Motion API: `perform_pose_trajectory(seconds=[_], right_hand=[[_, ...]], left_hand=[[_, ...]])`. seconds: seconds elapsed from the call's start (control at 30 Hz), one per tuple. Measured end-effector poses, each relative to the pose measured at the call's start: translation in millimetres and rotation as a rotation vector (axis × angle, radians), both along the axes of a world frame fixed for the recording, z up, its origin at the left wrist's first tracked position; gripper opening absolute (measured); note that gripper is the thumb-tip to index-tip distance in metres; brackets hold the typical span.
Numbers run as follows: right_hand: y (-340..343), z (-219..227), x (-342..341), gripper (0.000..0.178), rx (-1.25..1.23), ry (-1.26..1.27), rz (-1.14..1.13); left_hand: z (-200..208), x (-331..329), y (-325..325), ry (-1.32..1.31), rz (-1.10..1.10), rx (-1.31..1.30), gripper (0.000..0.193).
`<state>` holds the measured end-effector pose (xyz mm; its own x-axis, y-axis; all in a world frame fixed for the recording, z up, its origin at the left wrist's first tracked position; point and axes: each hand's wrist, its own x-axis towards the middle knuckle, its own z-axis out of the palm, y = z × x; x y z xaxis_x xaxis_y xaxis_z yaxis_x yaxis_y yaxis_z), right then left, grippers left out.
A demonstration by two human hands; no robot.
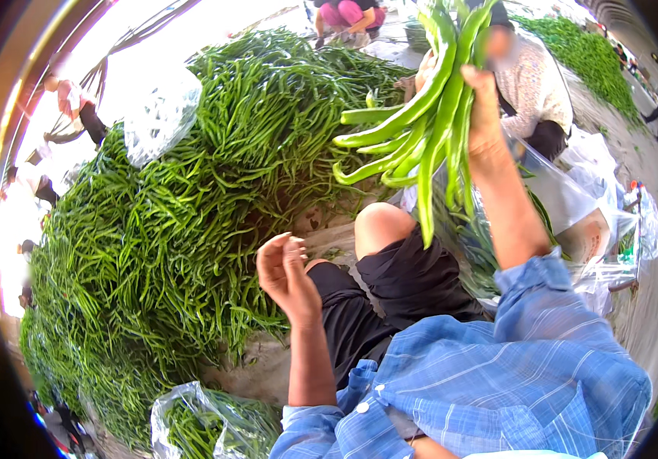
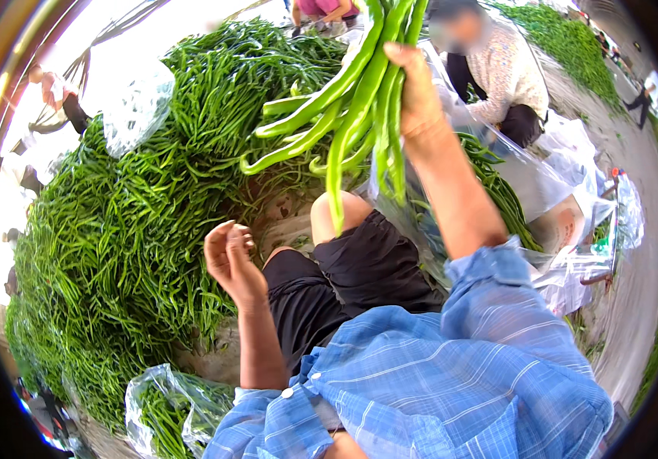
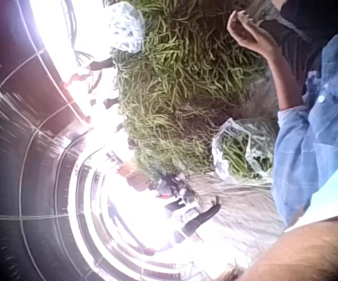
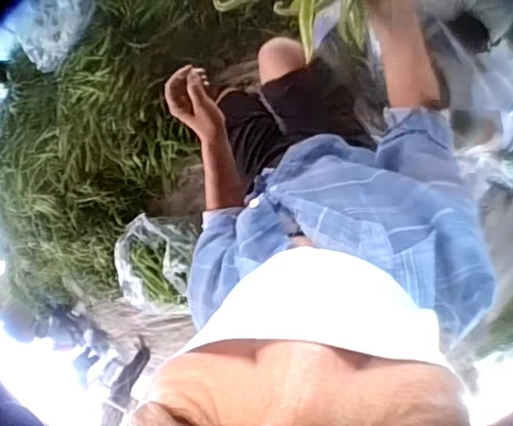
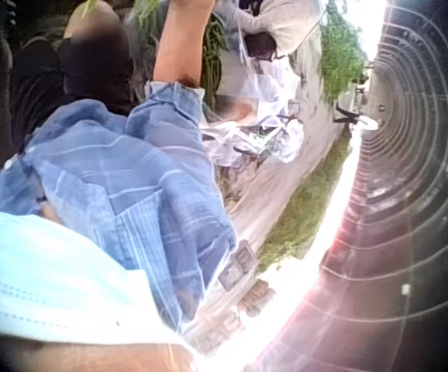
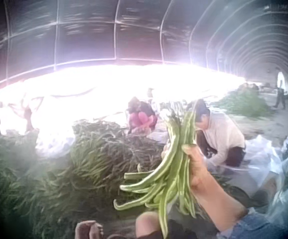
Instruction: The person sits on the ground and sorts green chilies by hand, gathering them into bundles and placing them into plastic bags. The person repeatedly picks chilies from a large pile, aligns them, and transfers them into bags.
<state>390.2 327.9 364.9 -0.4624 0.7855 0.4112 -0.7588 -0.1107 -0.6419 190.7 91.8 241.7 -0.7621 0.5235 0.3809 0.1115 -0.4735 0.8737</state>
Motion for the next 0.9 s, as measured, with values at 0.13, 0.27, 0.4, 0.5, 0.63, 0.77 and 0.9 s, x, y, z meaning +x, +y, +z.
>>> perform_pose_trajectory(seconds=[0.13,0.27,0.4,0.5,0.63,0.77,0.9], right_hand=[[27.4,65.0,94.2,0.055,0.111,-0.407,-0.244],[63.9,88.8,194.6,0.060,0.147,-0.722,-0.220],[44.0,73.2,242.8,0.067,0.136,-0.698,-0.419],[39.4,43.3,223.8,0.067,0.122,-0.542,-0.209],[42.0,10.7,187.8,0.064,0.045,-0.384,-0.116],[34.4,-5.0,176.5,0.064,-0.014,-0.363,-0.062],[52.9,0.9,205.8,0.063,0.012,-0.383,-0.064]], left_hand=[[0.7,7.7,15.2,0.091,-0.136,-0.005,0.008],[-8.0,30.1,40.3,0.112,-0.317,-0.035,0.006],[19.0,82.4,104.8,0.345,-0.503,0.051,0.008],[62.0,125.7,152.9,0.463,-0.667,0.084,0.010],[112.0,156.1,191.7,0.937,-0.658,0.156,0.017],[125.9,166.4,206.6,1.274,-0.613,0.114,0.018],[110.8,175.4,229.4,1.153,-0.685,0.170,0.013]])
